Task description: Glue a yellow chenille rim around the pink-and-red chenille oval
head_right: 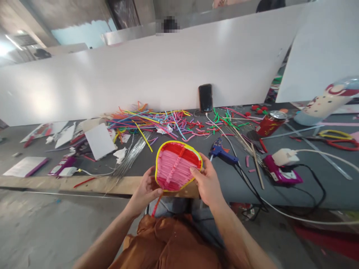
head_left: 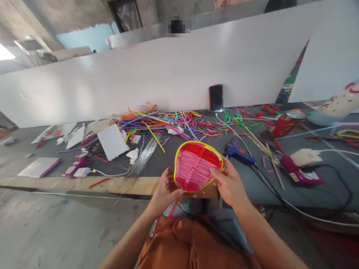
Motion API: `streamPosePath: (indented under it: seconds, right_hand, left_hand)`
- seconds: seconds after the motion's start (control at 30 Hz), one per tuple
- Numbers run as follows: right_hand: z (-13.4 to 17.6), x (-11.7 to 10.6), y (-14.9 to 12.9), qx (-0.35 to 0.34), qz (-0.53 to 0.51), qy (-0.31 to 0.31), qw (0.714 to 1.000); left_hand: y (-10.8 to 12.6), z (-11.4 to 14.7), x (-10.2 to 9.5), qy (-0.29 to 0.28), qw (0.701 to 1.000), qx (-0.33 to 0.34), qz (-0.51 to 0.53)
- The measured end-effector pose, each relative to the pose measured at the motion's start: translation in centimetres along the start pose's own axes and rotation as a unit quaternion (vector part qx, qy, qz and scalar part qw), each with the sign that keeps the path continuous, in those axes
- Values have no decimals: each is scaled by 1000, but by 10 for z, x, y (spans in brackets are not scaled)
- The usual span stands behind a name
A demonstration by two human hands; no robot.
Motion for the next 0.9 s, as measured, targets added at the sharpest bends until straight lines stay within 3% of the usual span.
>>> streamPosePath:
  seconds: [0.13,0.3,0.53,0.9]
  right_hand:
    - [6,-2,-7,-29,-3,-18,999]
    - [3,-13,-23,-39,19,-41,998]
    - [-28,-34,-50,-35,80,-36,996]
    - [-35,-41,-52,-51,187,-5,981]
  left_hand:
    - [-1,6,15,-52,997,-49,29]
    - [0,6,17,-45,995,-90,-9]
    - [0,-4,22,-55,992,-105,-38]
    - [-4,-16,23,-61,987,-134,-64]
Point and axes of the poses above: each hand's wrist, its own z-axis away from the middle knuckle, its own x-axis out of the palm, y = z × x, the point moved 4 cm from there along -z, towards the middle knuckle, and after that the axes turned 5 degrees about z, right-handed, at the moved point
